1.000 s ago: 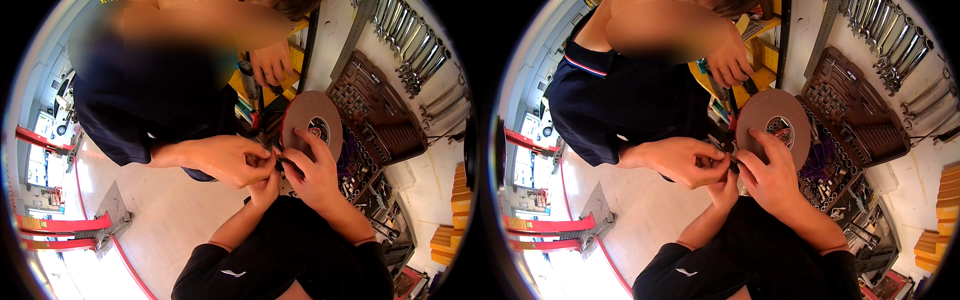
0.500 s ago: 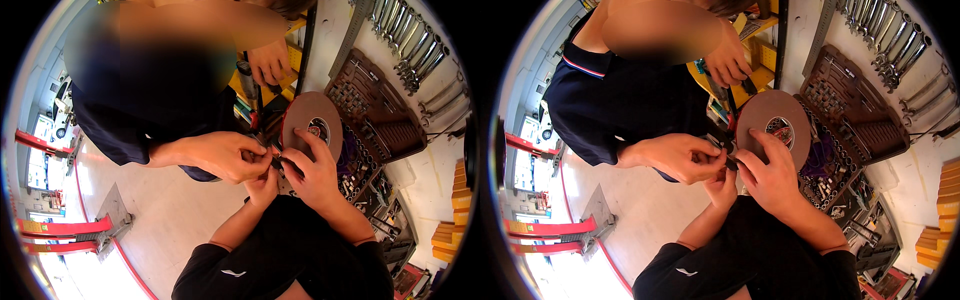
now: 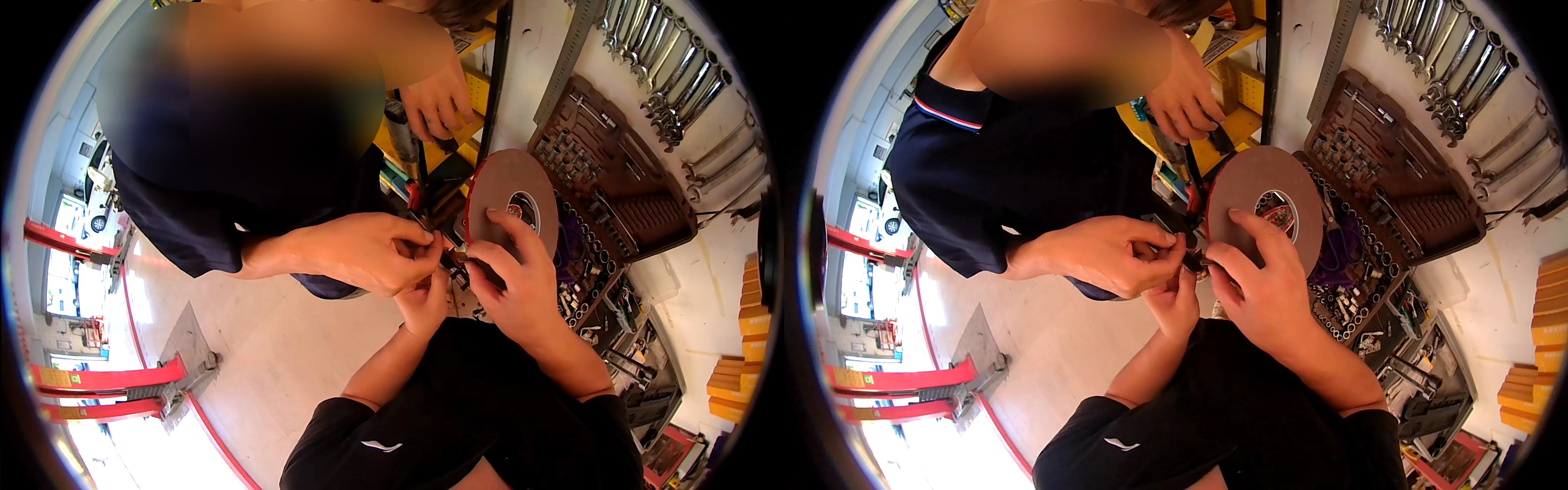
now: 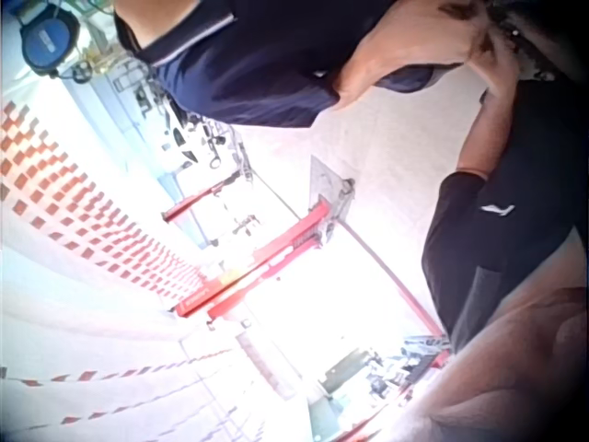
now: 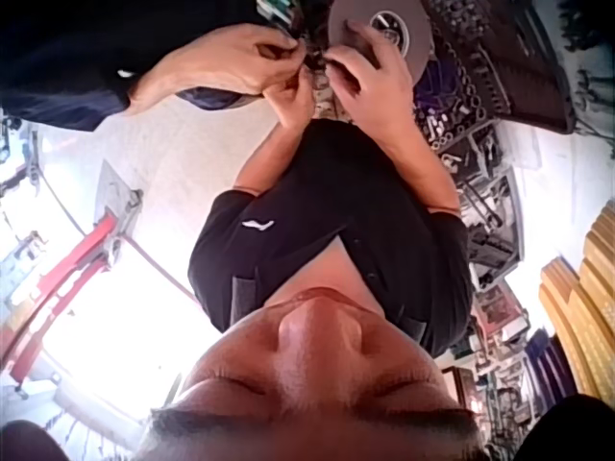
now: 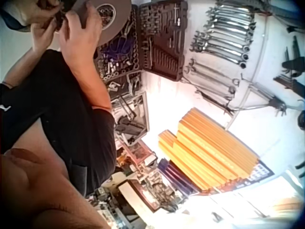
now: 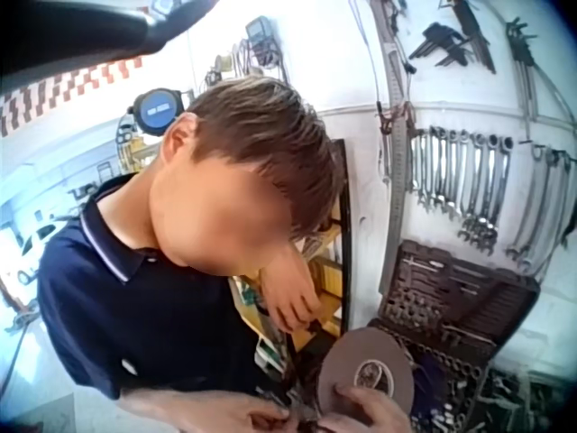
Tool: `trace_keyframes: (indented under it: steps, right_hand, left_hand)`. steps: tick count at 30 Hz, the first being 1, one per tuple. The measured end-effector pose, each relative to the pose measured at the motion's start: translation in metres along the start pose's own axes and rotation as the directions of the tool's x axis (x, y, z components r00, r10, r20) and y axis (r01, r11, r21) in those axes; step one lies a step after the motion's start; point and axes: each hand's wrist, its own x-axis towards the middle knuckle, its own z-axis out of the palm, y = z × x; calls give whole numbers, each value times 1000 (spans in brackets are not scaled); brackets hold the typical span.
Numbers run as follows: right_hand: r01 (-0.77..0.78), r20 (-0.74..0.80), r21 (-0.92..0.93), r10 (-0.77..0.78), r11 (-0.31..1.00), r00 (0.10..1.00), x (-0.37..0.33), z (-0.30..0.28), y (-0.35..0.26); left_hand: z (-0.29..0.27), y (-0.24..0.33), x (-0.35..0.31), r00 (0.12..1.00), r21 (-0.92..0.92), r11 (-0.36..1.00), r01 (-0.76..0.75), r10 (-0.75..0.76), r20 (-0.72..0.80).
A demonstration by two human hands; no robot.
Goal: The person wraps a red wire with gray electrical tape, cuts the tape with scissors, and then uses a crimping tool to attach a metal connector to the wire end. A second person assists by holding the wire and inspecting the crimped connection.
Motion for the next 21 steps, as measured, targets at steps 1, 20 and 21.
trace_keyframes:
  steps: [1,20,21]
  right_hand:
    - [-2,0,14,2,1000,1000,2,-4,0]
    - [-490,-15,304,518,817,855,-46,-32,49]
    - [-503,-24,306,535,808,845,-50,-33,52]
  left_hand:
    - [-1,-5,0,999,42,999,-32,32,3]
    - [34,-2,9,710,-461,542,703,-578,403]
    - [35,-5,10,676,-479,485,732,-604,422]
